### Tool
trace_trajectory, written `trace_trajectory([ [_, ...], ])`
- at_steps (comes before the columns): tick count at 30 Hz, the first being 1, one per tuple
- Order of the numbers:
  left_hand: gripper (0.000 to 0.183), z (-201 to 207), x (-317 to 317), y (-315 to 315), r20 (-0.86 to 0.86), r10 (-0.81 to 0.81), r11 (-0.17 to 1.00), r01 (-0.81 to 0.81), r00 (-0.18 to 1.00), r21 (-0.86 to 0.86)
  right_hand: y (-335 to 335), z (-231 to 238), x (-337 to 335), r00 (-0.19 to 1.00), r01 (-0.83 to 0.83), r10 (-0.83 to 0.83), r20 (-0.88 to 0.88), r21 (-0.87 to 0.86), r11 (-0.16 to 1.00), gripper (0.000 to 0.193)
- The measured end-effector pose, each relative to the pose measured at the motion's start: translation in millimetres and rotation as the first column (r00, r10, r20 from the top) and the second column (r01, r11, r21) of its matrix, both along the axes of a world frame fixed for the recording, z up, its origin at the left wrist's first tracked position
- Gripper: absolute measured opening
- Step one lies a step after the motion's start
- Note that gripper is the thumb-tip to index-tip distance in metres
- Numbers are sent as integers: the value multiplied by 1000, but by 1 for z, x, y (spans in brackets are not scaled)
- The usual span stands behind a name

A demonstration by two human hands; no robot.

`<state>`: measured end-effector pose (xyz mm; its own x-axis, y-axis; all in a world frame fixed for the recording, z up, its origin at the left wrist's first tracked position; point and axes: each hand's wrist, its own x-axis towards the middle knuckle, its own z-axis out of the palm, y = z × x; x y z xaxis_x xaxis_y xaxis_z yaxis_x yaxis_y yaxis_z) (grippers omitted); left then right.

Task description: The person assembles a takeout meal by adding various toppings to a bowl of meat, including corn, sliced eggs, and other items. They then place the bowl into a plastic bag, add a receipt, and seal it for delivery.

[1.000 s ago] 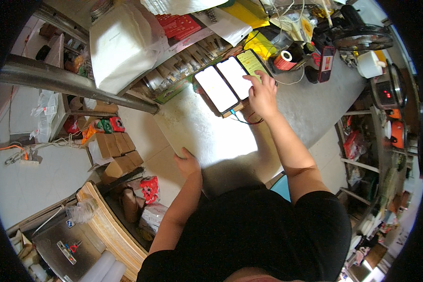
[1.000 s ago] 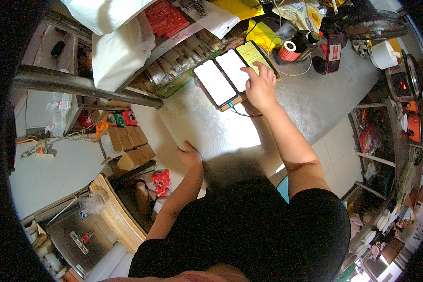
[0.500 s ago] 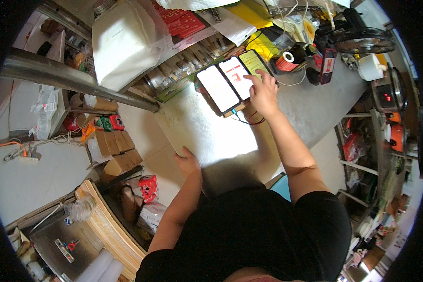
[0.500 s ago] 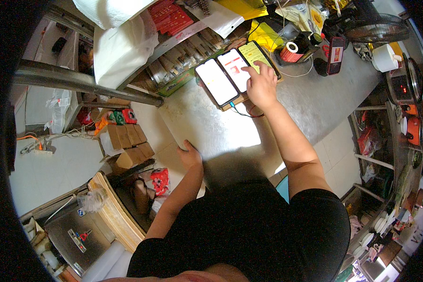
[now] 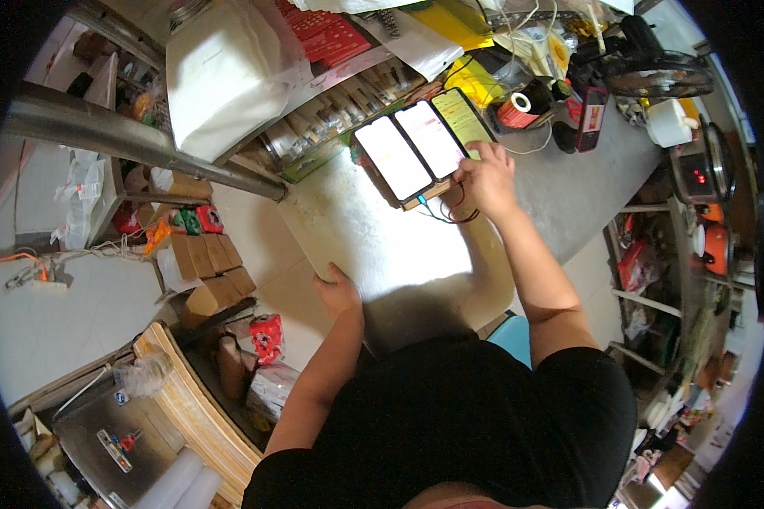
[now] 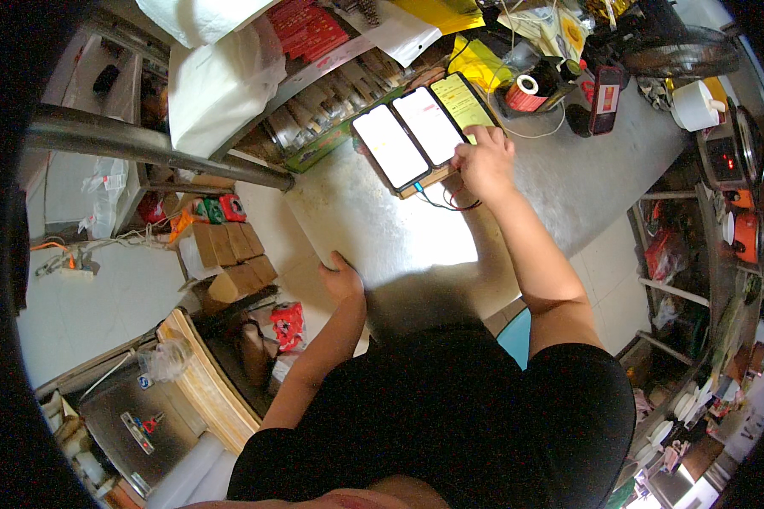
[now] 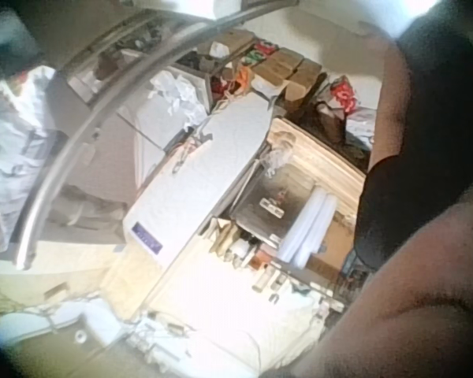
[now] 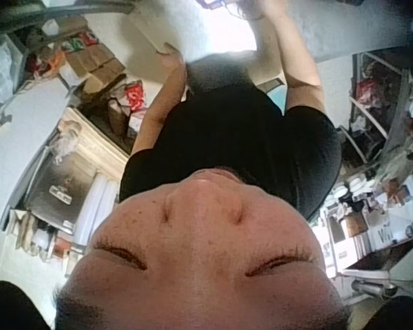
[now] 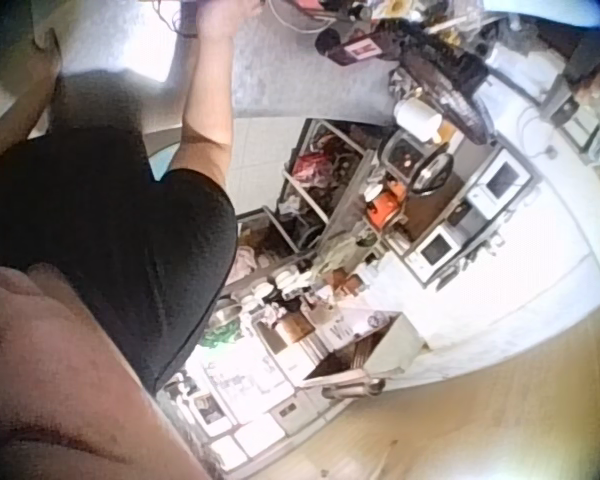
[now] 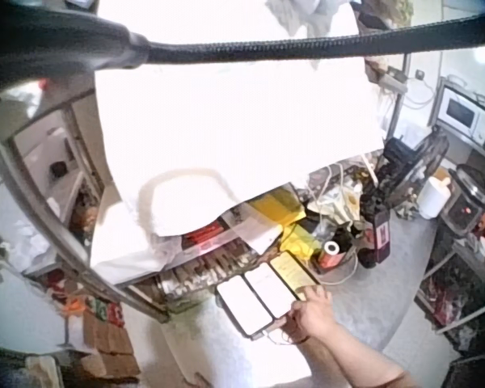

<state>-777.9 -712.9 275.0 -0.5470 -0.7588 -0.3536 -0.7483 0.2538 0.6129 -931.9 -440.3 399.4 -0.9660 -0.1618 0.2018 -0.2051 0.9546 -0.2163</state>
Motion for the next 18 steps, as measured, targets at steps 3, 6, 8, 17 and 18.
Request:
trace_trajectory([
  [3, 62, -7, 0, 0, 24, 14, 1000, -14, 1000, -19, 9, -3, 8, 1000, 8, -5, 29, -85, 996, 11],
  [6, 62, -3, 0, 0, 25, 1, 1000, -1, 1000, -1, 9, 1, 12, 999, 37, -34, 27, -115, 993, 12],
  [8, 63, 2, -1, 0, 27, -9, 1000, 9, 1000, 9, 6, 2, 13, 999, 53, -51, 16, -122, 991, 16],
  [17, 62, -3, -1, -1, 19, -10, 1000, 11, 1000, -25, -6, -5, -10, 999, 41, -41, -4, -65, 997, 38],
  [18, 63, -1, -1, -1, 28, -11, 1000, 12, 1000, -27, -9, -6, -13, 999, 41, -41, 1, -56, 998, 39],
])
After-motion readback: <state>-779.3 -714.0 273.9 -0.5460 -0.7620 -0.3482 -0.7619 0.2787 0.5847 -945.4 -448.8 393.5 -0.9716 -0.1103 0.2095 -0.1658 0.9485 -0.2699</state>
